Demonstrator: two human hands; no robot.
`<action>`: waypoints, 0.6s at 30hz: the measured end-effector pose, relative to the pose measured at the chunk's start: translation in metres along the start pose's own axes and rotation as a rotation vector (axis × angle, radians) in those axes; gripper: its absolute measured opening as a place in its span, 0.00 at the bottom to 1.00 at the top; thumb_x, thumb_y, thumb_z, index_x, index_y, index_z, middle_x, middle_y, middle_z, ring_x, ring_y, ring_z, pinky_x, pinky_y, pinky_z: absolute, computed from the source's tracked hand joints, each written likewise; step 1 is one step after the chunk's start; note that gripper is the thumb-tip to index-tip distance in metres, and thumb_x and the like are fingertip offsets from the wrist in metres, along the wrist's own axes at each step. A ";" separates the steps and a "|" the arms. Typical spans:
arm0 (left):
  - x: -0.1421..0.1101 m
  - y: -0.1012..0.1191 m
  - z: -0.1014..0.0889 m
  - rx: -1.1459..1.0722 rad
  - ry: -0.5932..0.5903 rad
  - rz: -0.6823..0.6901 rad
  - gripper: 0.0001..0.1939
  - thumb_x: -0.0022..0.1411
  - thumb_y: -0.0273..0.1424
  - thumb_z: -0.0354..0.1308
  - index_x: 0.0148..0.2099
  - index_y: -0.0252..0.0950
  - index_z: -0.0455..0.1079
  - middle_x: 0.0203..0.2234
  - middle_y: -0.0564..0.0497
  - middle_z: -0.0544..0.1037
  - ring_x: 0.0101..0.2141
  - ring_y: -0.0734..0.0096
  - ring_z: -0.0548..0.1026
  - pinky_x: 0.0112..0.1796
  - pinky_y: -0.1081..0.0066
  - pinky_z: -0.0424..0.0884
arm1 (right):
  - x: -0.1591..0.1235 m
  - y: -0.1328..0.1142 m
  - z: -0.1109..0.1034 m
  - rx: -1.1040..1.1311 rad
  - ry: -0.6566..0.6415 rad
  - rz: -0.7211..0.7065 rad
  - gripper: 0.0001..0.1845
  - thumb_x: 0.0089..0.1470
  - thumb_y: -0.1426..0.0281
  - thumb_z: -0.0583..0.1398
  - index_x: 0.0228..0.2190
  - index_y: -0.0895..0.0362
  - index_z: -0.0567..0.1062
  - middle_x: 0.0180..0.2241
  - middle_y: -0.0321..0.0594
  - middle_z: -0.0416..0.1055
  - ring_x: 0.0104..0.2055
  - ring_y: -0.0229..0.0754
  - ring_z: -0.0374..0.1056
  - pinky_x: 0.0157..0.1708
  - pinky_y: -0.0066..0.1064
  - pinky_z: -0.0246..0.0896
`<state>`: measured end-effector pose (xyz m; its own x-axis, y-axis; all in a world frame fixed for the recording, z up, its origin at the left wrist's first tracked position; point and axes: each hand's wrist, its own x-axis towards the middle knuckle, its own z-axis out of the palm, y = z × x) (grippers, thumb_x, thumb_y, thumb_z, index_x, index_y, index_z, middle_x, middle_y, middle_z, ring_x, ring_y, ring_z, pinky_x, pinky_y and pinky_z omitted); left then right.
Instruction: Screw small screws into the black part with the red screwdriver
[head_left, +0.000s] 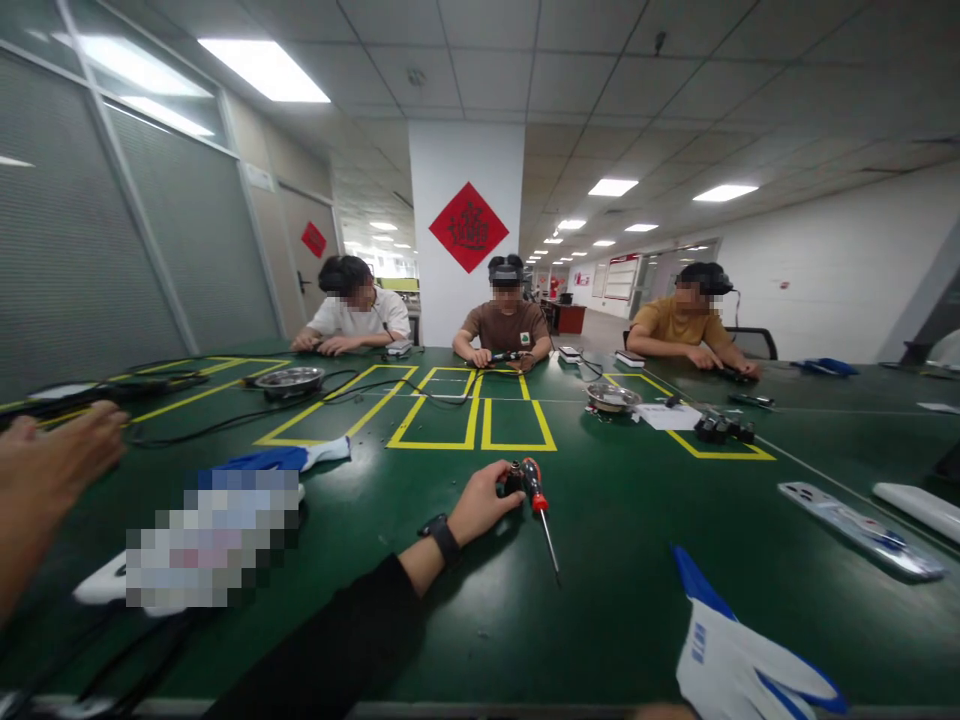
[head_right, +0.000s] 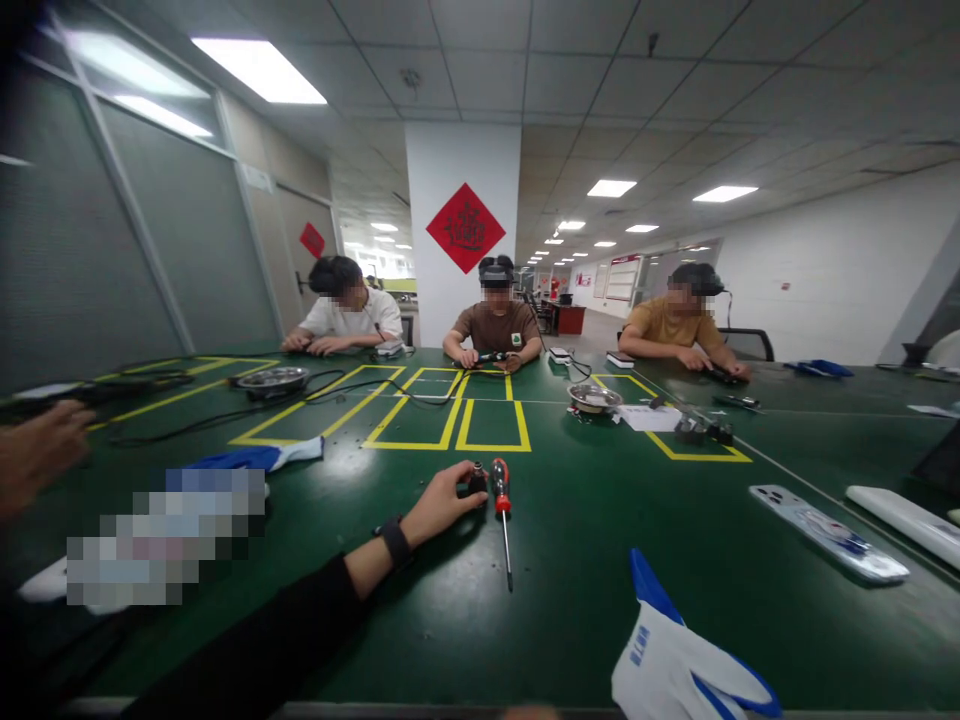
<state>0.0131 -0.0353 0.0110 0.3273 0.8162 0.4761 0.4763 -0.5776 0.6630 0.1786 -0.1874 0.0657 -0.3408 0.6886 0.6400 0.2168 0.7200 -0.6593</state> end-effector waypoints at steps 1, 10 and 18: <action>0.000 0.000 0.000 -0.013 0.004 -0.006 0.13 0.49 0.29 0.60 0.39 0.35 0.68 0.31 0.52 0.74 0.32 0.69 0.71 0.36 0.70 0.66 | 0.004 -0.004 0.000 -0.030 -0.020 0.009 0.08 0.54 0.64 0.55 0.35 0.43 0.73 0.33 0.40 0.72 0.36 0.46 0.68 0.31 0.39 0.64; 0.005 -0.009 0.001 -0.284 -0.085 -0.026 0.16 0.46 0.25 0.63 0.41 0.33 0.69 0.36 0.47 0.77 0.38 0.66 0.74 0.45 0.65 0.68 | 0.078 0.094 0.003 -0.995 -0.285 0.595 0.17 0.45 0.60 0.56 0.33 0.60 0.71 0.33 0.51 0.74 0.34 0.52 0.71 0.31 0.35 0.58; 0.005 -0.013 0.005 -0.101 -0.051 0.007 0.15 0.48 0.31 0.63 0.40 0.34 0.69 0.35 0.50 0.76 0.37 0.67 0.72 0.41 0.69 0.67 | 0.072 0.148 -0.014 -0.321 0.049 0.577 0.16 0.52 0.63 0.47 0.19 0.57 0.64 0.18 0.36 0.63 0.20 0.36 0.59 0.22 0.27 0.51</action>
<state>0.0130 -0.0242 0.0019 0.3721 0.8104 0.4526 0.3905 -0.5790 0.7157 0.1992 -0.0296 0.0201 -0.0481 0.9692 0.2415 0.6167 0.2190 -0.7561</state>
